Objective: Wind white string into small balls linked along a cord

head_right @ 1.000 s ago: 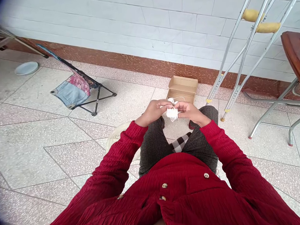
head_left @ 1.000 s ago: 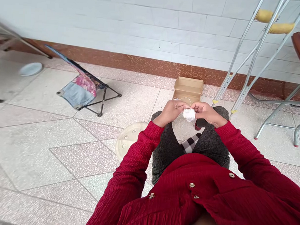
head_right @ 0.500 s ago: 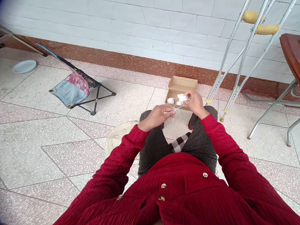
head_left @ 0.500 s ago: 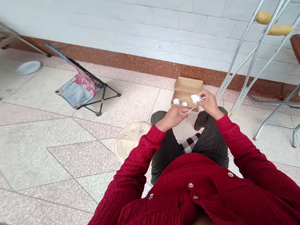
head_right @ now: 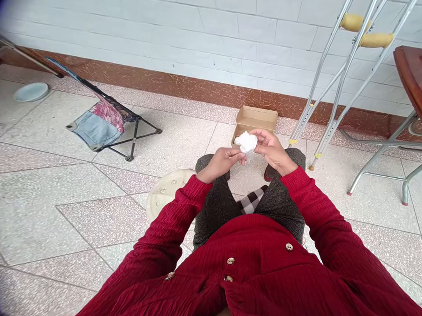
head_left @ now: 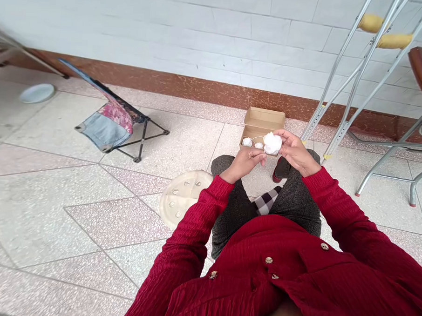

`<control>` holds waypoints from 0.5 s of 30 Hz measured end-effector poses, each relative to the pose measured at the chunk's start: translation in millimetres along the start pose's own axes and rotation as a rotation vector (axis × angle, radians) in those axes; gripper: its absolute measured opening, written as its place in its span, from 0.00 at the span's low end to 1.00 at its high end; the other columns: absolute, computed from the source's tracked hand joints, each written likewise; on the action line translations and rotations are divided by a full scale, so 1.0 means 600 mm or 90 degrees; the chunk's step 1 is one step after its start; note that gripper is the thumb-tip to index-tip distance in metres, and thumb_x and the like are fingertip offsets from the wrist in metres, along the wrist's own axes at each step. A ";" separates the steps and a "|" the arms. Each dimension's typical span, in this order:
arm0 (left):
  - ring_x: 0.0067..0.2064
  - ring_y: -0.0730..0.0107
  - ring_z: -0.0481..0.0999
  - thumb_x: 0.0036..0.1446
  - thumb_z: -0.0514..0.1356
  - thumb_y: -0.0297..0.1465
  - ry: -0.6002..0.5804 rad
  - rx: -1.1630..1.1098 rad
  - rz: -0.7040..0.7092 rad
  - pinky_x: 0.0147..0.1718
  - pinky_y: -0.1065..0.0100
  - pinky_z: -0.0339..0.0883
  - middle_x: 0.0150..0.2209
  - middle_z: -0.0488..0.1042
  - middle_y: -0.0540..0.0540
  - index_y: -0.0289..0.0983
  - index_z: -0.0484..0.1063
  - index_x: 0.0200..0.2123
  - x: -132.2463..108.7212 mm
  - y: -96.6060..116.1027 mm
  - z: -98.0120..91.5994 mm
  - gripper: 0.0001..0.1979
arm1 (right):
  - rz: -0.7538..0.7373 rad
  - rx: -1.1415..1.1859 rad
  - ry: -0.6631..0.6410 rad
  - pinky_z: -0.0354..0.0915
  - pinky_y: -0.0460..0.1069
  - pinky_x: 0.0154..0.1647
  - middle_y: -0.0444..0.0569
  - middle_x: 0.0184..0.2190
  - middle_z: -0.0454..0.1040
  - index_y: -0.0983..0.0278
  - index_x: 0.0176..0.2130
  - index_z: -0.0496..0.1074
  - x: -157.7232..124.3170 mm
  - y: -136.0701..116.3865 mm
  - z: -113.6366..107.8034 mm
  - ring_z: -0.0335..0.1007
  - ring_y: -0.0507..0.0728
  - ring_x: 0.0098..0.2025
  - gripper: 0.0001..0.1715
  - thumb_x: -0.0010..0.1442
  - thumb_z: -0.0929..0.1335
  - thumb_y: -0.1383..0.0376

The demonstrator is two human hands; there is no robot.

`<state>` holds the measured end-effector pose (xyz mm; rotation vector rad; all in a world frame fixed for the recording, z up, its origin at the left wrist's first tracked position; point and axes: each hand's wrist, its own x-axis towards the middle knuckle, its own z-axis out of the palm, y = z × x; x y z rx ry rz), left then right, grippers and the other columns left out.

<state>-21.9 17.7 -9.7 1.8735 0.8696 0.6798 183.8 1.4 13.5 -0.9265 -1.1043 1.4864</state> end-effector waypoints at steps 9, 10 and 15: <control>0.31 0.68 0.72 0.66 0.55 0.33 -0.049 0.242 0.032 0.37 0.66 0.63 0.26 0.74 0.48 0.36 0.73 0.25 -0.023 0.028 -0.005 0.17 | -0.128 -0.320 0.142 0.68 0.53 0.45 0.46 0.39 0.75 0.60 0.43 0.72 0.042 0.039 -0.018 0.70 0.56 0.40 0.18 0.49 0.71 0.67; 0.32 0.66 0.73 0.66 0.56 0.32 -0.042 0.286 0.059 0.40 0.64 0.65 0.26 0.74 0.47 0.36 0.74 0.25 -0.020 0.032 -0.009 0.16 | -0.132 -0.373 0.149 0.68 0.52 0.44 0.45 0.38 0.74 0.60 0.42 0.72 0.042 0.047 -0.017 0.68 0.55 0.37 0.17 0.49 0.70 0.68; 0.37 0.63 0.75 0.64 0.57 0.28 -0.001 0.427 0.169 0.60 0.49 0.59 0.31 0.78 0.45 0.36 0.77 0.29 -0.001 0.055 -0.033 0.12 | -0.116 -0.451 0.124 0.67 0.49 0.35 0.46 0.40 0.69 0.60 0.42 0.70 0.021 0.092 0.004 0.64 0.53 0.34 0.17 0.49 0.69 0.70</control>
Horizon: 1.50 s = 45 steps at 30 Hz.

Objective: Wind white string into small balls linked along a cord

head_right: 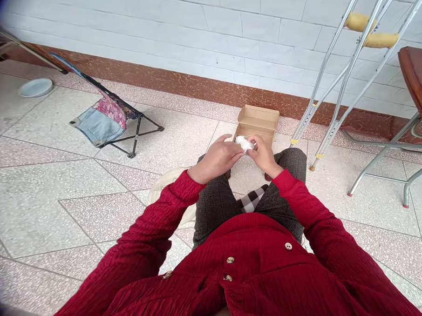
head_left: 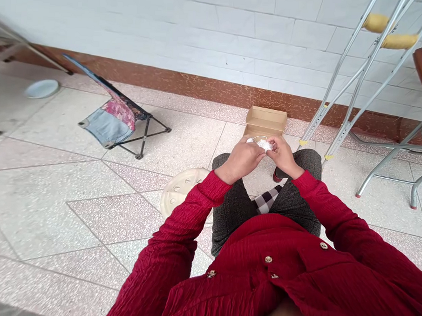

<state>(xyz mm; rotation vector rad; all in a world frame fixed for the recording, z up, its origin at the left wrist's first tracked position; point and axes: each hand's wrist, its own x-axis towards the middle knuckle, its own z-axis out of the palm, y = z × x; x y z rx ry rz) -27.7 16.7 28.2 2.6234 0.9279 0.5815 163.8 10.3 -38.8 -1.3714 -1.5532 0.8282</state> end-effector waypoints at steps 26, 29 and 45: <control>0.32 0.69 0.76 0.59 0.62 0.45 -0.001 -0.531 -0.205 0.38 0.67 0.68 0.28 0.79 0.47 0.34 0.80 0.28 0.003 -0.066 0.033 0.20 | 0.175 0.450 -0.117 0.68 0.48 0.36 0.42 0.36 0.75 0.59 0.38 0.70 -0.038 -0.090 -0.030 0.71 0.54 0.36 0.28 0.38 0.81 0.63; 0.34 0.68 0.77 0.62 0.59 0.44 -0.049 -0.535 -0.185 0.42 0.66 0.68 0.29 0.79 0.46 0.34 0.77 0.25 -0.015 -0.048 0.067 0.21 | 0.183 0.459 -0.058 0.69 0.48 0.34 0.43 0.38 0.76 0.57 0.44 0.70 -0.023 -0.087 -0.039 0.71 0.54 0.36 0.31 0.40 0.80 0.61; 0.38 0.64 0.77 0.64 0.59 0.32 0.038 -0.151 -0.066 0.57 0.56 0.63 0.34 0.82 0.46 0.38 0.79 0.31 0.003 -0.040 -0.016 0.11 | 0.182 0.305 -0.194 0.70 0.48 0.32 0.43 0.41 0.70 0.59 0.41 0.70 -0.042 -0.014 0.005 0.67 0.52 0.33 0.29 0.38 0.77 0.68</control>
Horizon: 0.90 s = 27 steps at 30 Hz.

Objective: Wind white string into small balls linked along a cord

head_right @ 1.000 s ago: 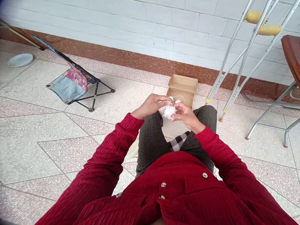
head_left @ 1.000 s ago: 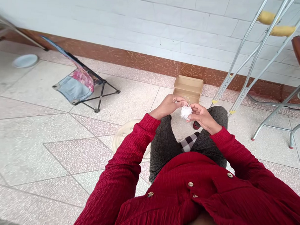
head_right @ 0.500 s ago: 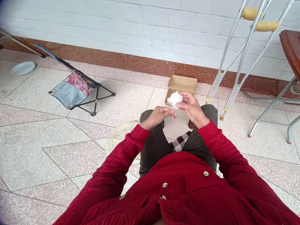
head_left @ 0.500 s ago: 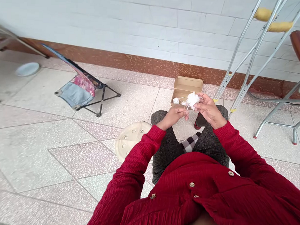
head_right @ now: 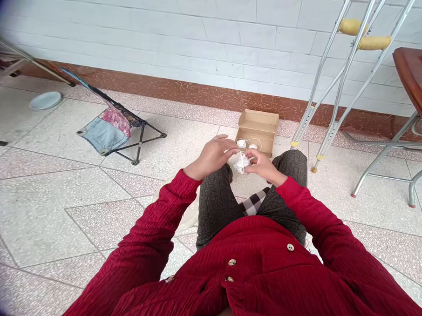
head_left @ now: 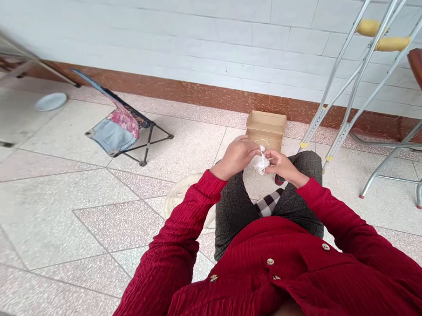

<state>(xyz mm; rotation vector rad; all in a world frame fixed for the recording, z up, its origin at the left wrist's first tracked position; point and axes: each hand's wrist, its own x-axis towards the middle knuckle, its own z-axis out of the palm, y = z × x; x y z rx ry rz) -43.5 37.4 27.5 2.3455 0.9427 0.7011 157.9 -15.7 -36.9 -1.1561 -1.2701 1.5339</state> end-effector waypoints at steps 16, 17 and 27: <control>0.29 0.72 0.71 0.65 0.56 0.36 -0.112 -0.232 -0.143 0.33 0.70 0.62 0.25 0.76 0.50 0.35 0.76 0.25 -0.058 0.009 0.098 0.18 | -0.153 -0.008 0.281 0.72 0.52 0.40 0.43 0.39 0.72 0.59 0.41 0.66 0.056 -0.039 -0.054 0.72 0.54 0.37 0.30 0.40 0.79 0.60; 0.29 0.72 0.72 0.66 0.55 0.35 -0.116 -0.212 -0.130 0.33 0.70 0.63 0.26 0.76 0.50 0.35 0.76 0.26 -0.060 0.014 0.093 0.18 | -0.153 -0.067 0.301 0.71 0.52 0.40 0.43 0.37 0.72 0.59 0.40 0.66 0.062 -0.025 -0.059 0.71 0.54 0.36 0.30 0.39 0.79 0.61; 0.38 0.66 0.78 0.64 0.59 0.35 0.030 -0.106 -0.060 0.56 0.58 0.66 0.35 0.82 0.48 0.38 0.80 0.33 -0.017 -0.019 0.030 0.11 | 0.052 0.170 -0.085 0.72 0.49 0.37 0.44 0.39 0.76 0.60 0.42 0.73 -0.027 -0.005 -0.014 0.73 0.54 0.38 0.29 0.40 0.80 0.65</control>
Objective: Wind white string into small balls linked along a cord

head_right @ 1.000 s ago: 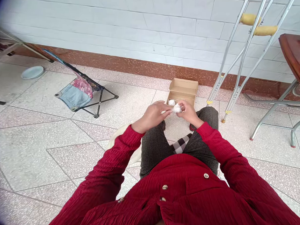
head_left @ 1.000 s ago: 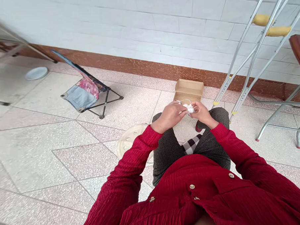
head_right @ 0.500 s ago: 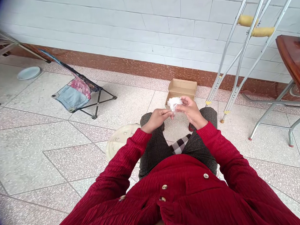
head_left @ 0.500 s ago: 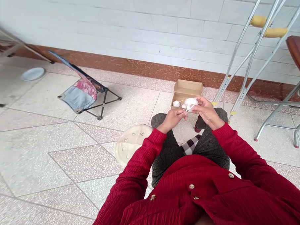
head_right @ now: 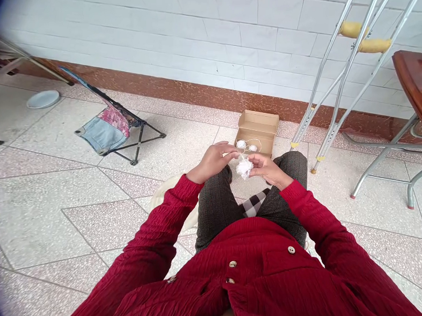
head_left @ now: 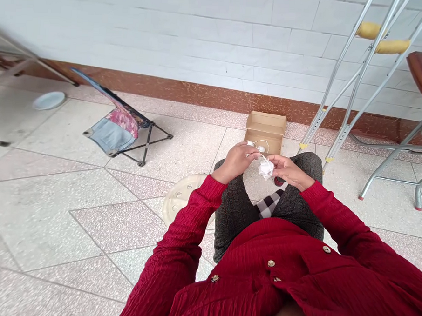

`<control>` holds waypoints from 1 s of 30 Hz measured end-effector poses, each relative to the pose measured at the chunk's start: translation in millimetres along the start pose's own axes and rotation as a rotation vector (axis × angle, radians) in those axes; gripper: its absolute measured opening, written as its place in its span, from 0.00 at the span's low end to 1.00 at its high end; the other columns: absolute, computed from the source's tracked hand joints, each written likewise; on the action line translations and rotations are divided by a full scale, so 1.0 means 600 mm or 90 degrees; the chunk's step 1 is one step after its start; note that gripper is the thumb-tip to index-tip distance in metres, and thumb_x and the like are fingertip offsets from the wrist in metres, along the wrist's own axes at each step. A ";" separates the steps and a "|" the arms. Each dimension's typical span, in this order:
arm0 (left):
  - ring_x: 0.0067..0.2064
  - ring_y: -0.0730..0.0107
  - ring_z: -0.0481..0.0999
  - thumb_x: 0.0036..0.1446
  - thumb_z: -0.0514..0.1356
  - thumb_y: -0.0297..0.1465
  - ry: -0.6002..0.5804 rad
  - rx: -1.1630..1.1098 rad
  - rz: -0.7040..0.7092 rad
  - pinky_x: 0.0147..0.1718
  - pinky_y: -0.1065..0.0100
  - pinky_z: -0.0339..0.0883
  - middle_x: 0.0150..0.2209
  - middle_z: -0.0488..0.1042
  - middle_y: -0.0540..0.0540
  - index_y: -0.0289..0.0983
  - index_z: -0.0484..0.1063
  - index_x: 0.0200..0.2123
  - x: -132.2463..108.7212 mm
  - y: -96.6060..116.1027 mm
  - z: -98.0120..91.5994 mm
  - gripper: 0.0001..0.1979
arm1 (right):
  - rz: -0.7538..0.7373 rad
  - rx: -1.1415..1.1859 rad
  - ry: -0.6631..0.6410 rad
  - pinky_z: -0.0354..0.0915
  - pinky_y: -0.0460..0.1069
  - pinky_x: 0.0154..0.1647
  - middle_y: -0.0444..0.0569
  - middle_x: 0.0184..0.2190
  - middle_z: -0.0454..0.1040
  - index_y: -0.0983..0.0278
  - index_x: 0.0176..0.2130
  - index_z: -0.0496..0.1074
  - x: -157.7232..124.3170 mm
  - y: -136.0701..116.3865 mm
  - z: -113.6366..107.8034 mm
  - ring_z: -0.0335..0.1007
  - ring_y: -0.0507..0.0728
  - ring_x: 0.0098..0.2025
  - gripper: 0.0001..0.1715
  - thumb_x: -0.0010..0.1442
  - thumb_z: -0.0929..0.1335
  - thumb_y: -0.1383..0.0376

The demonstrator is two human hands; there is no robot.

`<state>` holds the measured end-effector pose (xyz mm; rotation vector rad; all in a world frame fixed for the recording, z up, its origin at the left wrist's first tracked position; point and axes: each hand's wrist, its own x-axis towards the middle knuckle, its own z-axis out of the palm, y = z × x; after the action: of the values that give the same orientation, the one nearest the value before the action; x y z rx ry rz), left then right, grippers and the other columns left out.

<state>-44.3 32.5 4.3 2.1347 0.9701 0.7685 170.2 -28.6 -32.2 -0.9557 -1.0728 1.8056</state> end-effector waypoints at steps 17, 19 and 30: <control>0.33 0.70 0.74 0.66 0.56 0.34 -0.109 -0.096 -0.049 0.37 0.69 0.64 0.29 0.77 0.49 0.35 0.77 0.28 -0.036 0.037 0.044 0.15 | -0.130 -0.340 0.296 0.68 0.53 0.40 0.43 0.32 0.73 0.62 0.38 0.71 0.054 -0.015 -0.059 0.69 0.54 0.33 0.26 0.37 0.78 0.67; 0.35 0.68 0.75 0.64 0.58 0.32 -0.055 -0.038 -0.026 0.39 0.67 0.65 0.31 0.78 0.48 0.36 0.78 0.30 -0.026 0.033 0.026 0.13 | -0.049 -0.270 0.183 0.68 0.52 0.40 0.42 0.32 0.74 0.63 0.38 0.72 0.032 0.004 -0.047 0.71 0.54 0.33 0.27 0.35 0.79 0.68; 0.32 0.70 0.73 0.67 0.55 0.38 -0.087 -0.136 -0.104 0.36 0.69 0.64 0.27 0.76 0.50 0.34 0.76 0.28 -0.030 0.001 0.063 0.19 | -0.065 0.034 0.049 0.73 0.48 0.40 0.43 0.38 0.77 0.58 0.45 0.74 -0.022 -0.089 0.013 0.74 0.53 0.39 0.29 0.43 0.80 0.69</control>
<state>-26.5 5.7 -22.4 1.8733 0.9330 0.6079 182.4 -26.0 22.1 -0.9145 -1.0037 1.6927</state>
